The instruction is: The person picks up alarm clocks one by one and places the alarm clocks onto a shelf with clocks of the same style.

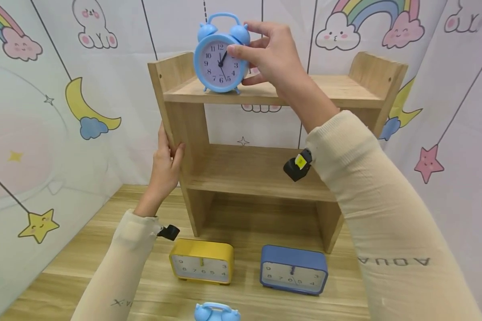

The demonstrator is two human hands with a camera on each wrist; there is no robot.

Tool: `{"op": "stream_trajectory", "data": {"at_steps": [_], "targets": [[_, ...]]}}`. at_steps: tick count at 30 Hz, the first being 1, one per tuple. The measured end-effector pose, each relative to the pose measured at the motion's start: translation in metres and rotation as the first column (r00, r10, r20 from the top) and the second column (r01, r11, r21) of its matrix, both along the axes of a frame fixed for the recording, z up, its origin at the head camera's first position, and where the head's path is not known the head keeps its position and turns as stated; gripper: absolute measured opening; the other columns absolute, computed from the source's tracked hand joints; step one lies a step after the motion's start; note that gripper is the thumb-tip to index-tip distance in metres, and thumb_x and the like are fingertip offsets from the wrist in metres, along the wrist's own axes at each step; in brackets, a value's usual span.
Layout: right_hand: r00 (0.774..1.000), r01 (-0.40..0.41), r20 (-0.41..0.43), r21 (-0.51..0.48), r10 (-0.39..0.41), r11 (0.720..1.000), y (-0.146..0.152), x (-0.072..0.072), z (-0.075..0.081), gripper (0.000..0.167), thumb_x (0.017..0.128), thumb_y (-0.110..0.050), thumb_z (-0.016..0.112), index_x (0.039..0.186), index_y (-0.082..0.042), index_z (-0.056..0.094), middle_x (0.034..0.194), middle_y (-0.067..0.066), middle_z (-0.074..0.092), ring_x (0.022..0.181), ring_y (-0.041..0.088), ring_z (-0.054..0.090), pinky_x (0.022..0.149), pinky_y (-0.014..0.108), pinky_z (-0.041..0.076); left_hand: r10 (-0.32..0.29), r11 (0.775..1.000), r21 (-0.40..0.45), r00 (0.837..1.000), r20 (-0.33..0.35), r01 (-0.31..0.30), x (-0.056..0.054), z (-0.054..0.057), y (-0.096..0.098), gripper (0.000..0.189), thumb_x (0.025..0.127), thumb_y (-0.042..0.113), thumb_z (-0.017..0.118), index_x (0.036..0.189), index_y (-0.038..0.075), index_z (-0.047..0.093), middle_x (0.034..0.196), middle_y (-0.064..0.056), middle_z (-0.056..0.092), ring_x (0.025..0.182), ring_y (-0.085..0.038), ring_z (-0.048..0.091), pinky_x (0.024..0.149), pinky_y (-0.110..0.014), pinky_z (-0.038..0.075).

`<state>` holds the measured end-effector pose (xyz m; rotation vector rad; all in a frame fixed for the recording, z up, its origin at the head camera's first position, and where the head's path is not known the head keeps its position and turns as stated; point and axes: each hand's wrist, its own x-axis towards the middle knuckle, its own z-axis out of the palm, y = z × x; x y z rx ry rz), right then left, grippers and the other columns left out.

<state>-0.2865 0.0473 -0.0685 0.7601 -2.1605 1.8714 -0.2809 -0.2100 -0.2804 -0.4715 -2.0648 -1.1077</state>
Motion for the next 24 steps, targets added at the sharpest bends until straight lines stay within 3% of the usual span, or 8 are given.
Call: {"op": "stream_trajectory", "data": {"at_steps": [12,24], "targets": [[0.999,0.003,0.036,0.013,-0.004,1.0,-0.0084,-0.0078,0.0004,0.069,0.09,-0.014,0.074,0.151,-0.015,0.044,0.126,0.015,0.06,0.099,0.025,0.063,0.067,0.035,0.058,0.007,1.0,-0.002,1.0,0.004,-0.007,0.0005,0.0009,-0.0004,0.065,0.107,0.013,0.042,0.16,0.009,0.004,0.14,-0.035,0.043,0.116,-0.044,0.057,0.091,-0.056,0.05],[1.0,0.027,0.007,0.018,-0.027,0.999,-0.0074,-0.0061,-0.0043,0.071,0.088,-0.014,0.077,0.151,-0.014,0.043,0.126,0.018,0.061,0.101,0.027,0.064,0.066,0.035,0.058,0.003,1.0,-0.004,1.0,0.01,-0.003,0.0023,0.0008,0.0002,0.065,0.108,0.015,0.042,0.161,0.013,0.003,0.14,-0.034,0.043,0.118,-0.043,0.056,0.091,-0.056,0.05]]}}
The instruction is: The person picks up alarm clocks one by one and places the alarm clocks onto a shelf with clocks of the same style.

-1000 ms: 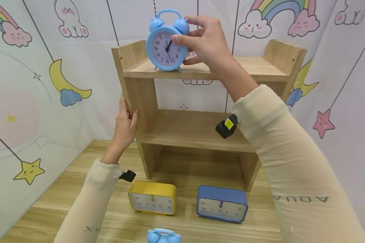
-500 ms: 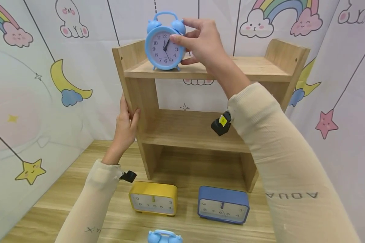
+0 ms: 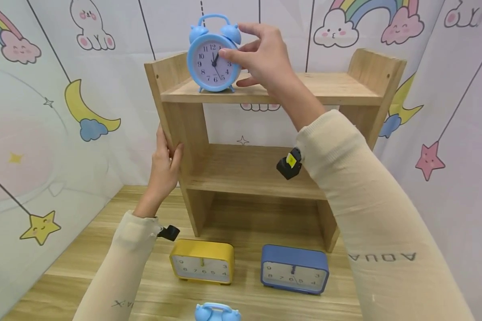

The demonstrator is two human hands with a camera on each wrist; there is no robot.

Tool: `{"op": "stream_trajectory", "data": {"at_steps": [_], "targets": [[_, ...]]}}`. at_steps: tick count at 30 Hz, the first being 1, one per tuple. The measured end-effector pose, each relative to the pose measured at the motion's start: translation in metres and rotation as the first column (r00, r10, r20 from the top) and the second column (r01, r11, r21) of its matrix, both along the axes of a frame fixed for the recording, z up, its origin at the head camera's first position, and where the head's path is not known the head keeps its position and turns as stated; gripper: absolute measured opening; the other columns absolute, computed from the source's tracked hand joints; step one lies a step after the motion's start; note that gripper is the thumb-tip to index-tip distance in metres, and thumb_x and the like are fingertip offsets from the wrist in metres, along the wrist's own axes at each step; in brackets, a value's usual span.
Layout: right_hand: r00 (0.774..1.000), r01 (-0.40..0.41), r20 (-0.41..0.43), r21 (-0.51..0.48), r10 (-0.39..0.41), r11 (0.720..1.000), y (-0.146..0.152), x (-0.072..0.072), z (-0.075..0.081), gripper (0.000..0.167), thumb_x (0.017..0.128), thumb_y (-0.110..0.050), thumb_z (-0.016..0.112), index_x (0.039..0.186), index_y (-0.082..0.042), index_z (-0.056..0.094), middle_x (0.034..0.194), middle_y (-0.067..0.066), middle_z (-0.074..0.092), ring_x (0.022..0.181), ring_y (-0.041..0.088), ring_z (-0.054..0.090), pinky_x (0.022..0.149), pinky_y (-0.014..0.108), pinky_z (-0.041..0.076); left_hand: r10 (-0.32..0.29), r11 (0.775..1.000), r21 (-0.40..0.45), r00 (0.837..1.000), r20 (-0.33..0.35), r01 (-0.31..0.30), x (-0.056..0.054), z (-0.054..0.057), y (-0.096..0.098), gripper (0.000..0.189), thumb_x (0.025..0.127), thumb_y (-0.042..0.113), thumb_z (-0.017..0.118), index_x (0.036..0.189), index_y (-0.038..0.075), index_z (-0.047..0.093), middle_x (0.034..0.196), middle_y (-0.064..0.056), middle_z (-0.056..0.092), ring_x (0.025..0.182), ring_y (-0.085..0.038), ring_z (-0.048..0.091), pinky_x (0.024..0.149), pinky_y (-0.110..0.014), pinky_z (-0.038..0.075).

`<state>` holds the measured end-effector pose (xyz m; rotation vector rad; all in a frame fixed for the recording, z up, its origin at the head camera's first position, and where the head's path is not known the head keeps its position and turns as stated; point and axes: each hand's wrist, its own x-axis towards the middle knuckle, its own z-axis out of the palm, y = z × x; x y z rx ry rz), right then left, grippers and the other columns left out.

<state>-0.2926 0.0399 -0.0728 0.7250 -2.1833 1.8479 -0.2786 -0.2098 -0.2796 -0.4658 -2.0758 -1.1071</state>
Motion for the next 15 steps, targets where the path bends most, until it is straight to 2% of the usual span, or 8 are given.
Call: {"op": "stream_trajectory", "data": {"at_steps": [6,15], "targets": [[0.999,0.032,-0.005,-0.038,-0.032,0.999,0.009,0.003,-0.002,0.071,0.085,-0.014,0.08,0.145,-0.013,0.043,0.127,0.017,0.062,0.102,0.029,0.065,0.065,0.033,0.058,0.001,1.0,-0.003,1.0,-0.007,-0.001,0.0,-0.001,0.002,0.065,0.108,0.015,0.041,0.16,0.012,0.004,0.14,-0.035,0.043,0.118,-0.044,0.056,0.091,-0.057,0.05],[0.998,0.056,-0.012,-0.046,-0.056,0.997,0.02,0.013,-0.005,0.065,0.086,-0.017,0.08,0.14,-0.01,0.047,0.128,0.016,0.062,0.102,0.029,0.066,0.065,0.032,0.058,0.016,1.0,-0.002,1.0,-0.009,-0.016,0.0,-0.001,0.003,0.063,0.108,0.014,0.041,0.16,0.014,0.006,0.138,-0.036,0.044,0.116,-0.045,0.057,0.09,-0.057,0.05]]}}
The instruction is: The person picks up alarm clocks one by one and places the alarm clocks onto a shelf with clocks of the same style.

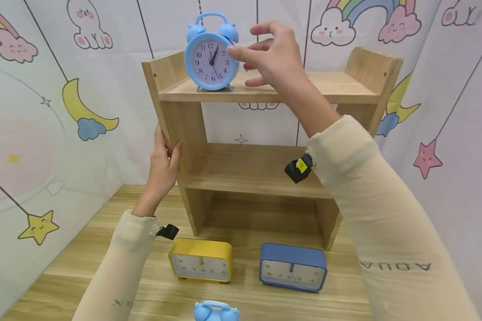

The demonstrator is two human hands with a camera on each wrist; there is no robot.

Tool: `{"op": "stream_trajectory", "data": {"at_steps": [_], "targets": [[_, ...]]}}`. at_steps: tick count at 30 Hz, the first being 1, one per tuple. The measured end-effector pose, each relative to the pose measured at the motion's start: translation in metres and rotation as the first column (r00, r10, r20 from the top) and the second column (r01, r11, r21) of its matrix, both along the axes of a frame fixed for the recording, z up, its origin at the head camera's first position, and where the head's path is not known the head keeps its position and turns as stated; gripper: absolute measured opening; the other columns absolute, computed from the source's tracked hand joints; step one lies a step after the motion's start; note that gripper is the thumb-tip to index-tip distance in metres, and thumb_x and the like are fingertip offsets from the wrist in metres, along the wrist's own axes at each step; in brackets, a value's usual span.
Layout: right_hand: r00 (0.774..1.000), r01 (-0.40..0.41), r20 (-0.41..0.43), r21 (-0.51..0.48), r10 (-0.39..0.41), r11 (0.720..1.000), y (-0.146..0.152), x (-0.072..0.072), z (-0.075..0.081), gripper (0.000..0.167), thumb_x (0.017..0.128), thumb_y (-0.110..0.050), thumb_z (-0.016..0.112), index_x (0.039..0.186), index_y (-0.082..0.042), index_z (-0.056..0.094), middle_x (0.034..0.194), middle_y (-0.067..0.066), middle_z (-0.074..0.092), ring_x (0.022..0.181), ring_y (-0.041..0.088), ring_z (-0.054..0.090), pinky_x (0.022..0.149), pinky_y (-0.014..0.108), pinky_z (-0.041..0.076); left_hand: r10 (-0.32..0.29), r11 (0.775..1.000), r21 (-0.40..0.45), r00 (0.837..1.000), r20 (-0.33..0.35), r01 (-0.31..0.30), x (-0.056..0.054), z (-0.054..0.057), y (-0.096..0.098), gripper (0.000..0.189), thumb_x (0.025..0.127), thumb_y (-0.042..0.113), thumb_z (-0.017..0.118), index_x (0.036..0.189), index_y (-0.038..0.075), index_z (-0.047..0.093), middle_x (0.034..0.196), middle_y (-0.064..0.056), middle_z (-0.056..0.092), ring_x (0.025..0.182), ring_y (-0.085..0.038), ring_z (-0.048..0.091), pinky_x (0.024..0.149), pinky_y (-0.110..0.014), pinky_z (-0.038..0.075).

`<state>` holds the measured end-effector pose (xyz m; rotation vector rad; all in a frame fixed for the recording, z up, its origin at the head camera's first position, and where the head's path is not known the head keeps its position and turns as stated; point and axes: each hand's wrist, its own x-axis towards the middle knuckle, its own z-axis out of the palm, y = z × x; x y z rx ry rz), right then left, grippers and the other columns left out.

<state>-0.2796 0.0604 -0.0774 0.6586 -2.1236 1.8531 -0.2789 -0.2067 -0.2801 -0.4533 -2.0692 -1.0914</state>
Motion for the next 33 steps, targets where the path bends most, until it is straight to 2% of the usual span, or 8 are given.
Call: {"op": "stream_trajectory", "data": {"at_steps": [3,9,15,20,27,33], "targets": [[1.0,-0.006,0.007,-0.036,0.007,0.999,0.006,0.004,-0.002,0.062,0.085,-0.017,0.081,0.138,-0.009,0.049,0.125,0.016,0.063,0.1,0.027,0.066,0.064,0.032,0.058,-0.001,1.0,0.003,1.0,0.003,0.001,-0.001,0.001,0.0,0.063,0.108,0.014,0.041,0.16,0.014,0.006,0.137,-0.036,0.045,0.115,-0.045,0.058,0.089,-0.058,0.05],[0.996,-0.079,0.027,-0.18,0.085,0.98,0.022,0.011,-0.006,0.059,0.082,-0.01,0.083,0.133,-0.005,0.054,0.118,0.016,0.064,0.098,0.03,0.066,0.065,0.036,0.058,0.002,1.0,0.001,1.0,-0.012,-0.002,-0.003,0.003,0.001,0.063,0.107,0.012,0.041,0.16,0.014,0.007,0.136,-0.036,0.045,0.114,-0.045,0.058,0.089,-0.057,0.051],[0.99,-0.14,-0.032,-0.292,0.137,0.946,0.037,0.019,-0.013,0.05,0.081,-0.003,0.081,0.126,0.0,0.058,0.108,0.017,0.065,0.094,0.032,0.068,0.067,0.04,0.058,-0.003,1.0,0.0,1.0,-0.01,0.003,-0.005,0.006,0.002,0.064,0.107,0.013,0.041,0.16,0.013,0.006,0.136,-0.036,0.045,0.115,-0.045,0.058,0.09,-0.057,0.05],[0.981,-0.193,-0.073,-0.341,0.178,0.92,0.045,0.031,-0.023,0.043,0.08,0.001,0.081,0.118,0.002,0.062,0.108,0.021,0.066,0.094,0.035,0.067,0.07,0.043,0.057,-0.012,1.0,0.014,1.0,0.0,0.012,-0.003,0.005,0.001,0.064,0.107,0.014,0.041,0.161,0.016,0.005,0.137,-0.035,0.045,0.117,-0.044,0.057,0.091,-0.057,0.05],[0.969,-0.238,-0.127,-0.248,0.212,0.939,0.056,0.054,-0.05,0.035,0.086,-0.001,0.076,0.119,0.004,0.064,0.112,0.023,0.066,0.098,0.033,0.068,0.075,0.042,0.057,-0.011,1.0,0.013,1.0,-0.011,0.012,-0.003,0.003,0.0,0.063,0.108,0.015,0.042,0.16,0.016,0.008,0.134,-0.036,0.047,0.115,-0.045,0.058,0.088,-0.058,0.051],[0.945,-0.318,-0.149,-0.214,0.291,0.923,0.064,0.069,-0.082,0.03,0.09,0.005,0.07,0.119,0.009,0.064,0.109,0.024,0.069,0.099,0.035,0.068,0.076,0.047,0.056,-0.004,1.0,0.006,1.0,-0.014,0.004,-0.002,0.0,0.001,0.063,0.107,0.014,0.041,0.16,0.014,0.007,0.133,-0.037,0.047,0.114,-0.046,0.059,0.087,-0.058,0.052]]}}
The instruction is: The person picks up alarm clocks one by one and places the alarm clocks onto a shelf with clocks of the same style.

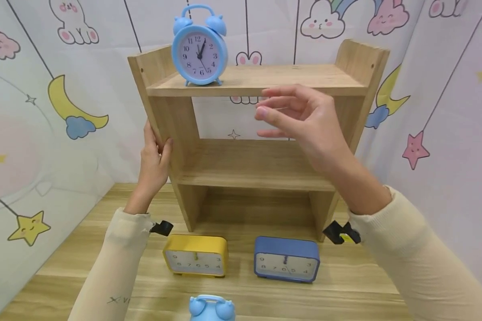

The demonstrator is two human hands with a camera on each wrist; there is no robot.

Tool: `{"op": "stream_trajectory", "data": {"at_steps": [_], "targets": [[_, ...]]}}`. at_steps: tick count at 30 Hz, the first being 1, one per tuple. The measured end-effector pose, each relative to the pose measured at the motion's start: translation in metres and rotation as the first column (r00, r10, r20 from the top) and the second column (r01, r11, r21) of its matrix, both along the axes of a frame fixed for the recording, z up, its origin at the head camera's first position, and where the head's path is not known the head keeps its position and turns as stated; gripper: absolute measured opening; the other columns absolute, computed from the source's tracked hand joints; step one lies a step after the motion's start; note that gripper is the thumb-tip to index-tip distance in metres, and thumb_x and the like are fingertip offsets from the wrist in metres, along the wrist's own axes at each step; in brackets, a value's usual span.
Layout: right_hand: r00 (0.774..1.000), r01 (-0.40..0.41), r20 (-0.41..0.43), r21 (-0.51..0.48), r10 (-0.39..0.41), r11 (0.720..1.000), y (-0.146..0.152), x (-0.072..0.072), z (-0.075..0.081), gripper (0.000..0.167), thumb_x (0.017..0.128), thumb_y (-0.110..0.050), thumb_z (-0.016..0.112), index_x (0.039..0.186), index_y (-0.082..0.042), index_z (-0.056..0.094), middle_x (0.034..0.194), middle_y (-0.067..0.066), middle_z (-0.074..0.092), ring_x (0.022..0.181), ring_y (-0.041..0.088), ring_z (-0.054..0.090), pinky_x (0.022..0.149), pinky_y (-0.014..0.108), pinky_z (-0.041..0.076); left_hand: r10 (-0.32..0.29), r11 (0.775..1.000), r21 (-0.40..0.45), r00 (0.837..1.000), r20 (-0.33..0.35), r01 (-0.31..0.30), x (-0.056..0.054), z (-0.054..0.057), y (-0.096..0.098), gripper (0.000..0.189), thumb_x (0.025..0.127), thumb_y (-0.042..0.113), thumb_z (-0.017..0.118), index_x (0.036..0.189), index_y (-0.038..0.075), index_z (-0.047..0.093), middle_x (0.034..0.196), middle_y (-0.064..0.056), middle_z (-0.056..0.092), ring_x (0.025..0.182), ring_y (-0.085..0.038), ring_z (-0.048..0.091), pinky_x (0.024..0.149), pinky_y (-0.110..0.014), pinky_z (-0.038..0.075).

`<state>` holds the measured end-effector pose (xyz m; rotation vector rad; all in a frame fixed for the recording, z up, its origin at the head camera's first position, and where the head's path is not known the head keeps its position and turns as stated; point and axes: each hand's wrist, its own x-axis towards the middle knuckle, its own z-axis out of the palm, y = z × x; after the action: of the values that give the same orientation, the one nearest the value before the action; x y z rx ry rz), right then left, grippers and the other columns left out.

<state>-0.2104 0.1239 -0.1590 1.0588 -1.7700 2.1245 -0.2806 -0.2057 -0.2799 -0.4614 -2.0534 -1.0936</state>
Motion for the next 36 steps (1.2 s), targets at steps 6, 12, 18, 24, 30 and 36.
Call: {"op": "stream_trajectory", "data": {"at_steps": [6,12,18,24,30,36], "targets": [[1.0,0.013,-0.022,0.155,-0.009,0.988,0.003,0.014,-0.03,0.032,0.091,0.004,0.068,0.123,0.003,0.065,0.113,0.021,0.069,0.102,0.031,0.068,0.079,0.046,0.056,0.009,1.0,-0.004,1.0,0.002,-0.009,0.002,0.002,-0.002,0.062,0.108,0.015,0.041,0.16,0.014,0.007,0.132,-0.037,0.048,0.111,-0.046,0.06,0.085,-0.057,0.053],[1.0,0.004,0.008,0.244,-0.007,0.97,0.006,0.024,-0.06,0.033,0.092,0.003,0.068,0.125,0.0,0.063,0.117,0.022,0.067,0.101,0.029,0.069,0.079,0.045,0.057,0.005,1.0,0.001,1.0,0.005,-0.005,0.002,0.006,-0.002,0.063,0.108,0.017,0.042,0.16,0.015,0.007,0.134,-0.035,0.047,0.113,-0.046,0.059,0.087,-0.058,0.051],[0.998,-0.042,0.057,0.264,0.028,0.964,0.008,0.035,-0.093,0.034,0.092,0.006,0.067,0.125,0.002,0.062,0.115,0.02,0.067,0.102,0.029,0.068,0.079,0.048,0.056,-0.004,1.0,0.0,1.0,0.003,0.004,0.002,0.005,0.0,0.063,0.107,0.017,0.042,0.16,0.015,0.007,0.135,-0.035,0.046,0.114,-0.045,0.059,0.086,-0.058,0.052],[0.989,-0.103,0.131,0.291,0.067,0.951,0.009,0.046,-0.125,0.035,0.092,0.004,0.068,0.126,0.002,0.061,0.115,0.017,0.068,0.102,0.029,0.068,0.079,0.045,0.057,-0.008,1.0,0.014,1.0,0.006,0.008,0.002,0.003,0.0,0.063,0.107,0.015,0.042,0.16,0.014,0.007,0.138,-0.034,0.045,0.115,-0.045,0.058,0.088,-0.058,0.051],[0.984,-0.124,0.161,0.32,0.075,0.939,0.009,0.056,-0.158,0.034,0.091,0.001,0.07,0.124,0.0,0.063,0.113,0.018,0.068,0.102,0.032,0.067,0.08,0.045,0.057,-0.021,1.0,0.015,1.0,0.023,0.02,0.001,0.001,0.0,0.064,0.108,0.017,0.04,0.161,0.016,0.003,0.141,-0.033,0.041,0.12,-0.045,0.055,0.091,-0.059,0.049],[0.957,-0.225,0.247,0.303,0.151,0.926,0.006,0.063,-0.197,0.033,0.091,0.0,0.07,0.123,0.004,0.063,0.113,0.021,0.066,0.102,0.033,0.067,0.081,0.043,0.057,-0.024,1.0,0.017,0.999,0.033,0.024,0.0,-0.001,0.001,0.066,0.108,0.018,0.04,0.161,0.018,0.002,0.141,-0.034,0.041,0.122,-0.045,0.052,0.092,-0.061,0.047]]}}
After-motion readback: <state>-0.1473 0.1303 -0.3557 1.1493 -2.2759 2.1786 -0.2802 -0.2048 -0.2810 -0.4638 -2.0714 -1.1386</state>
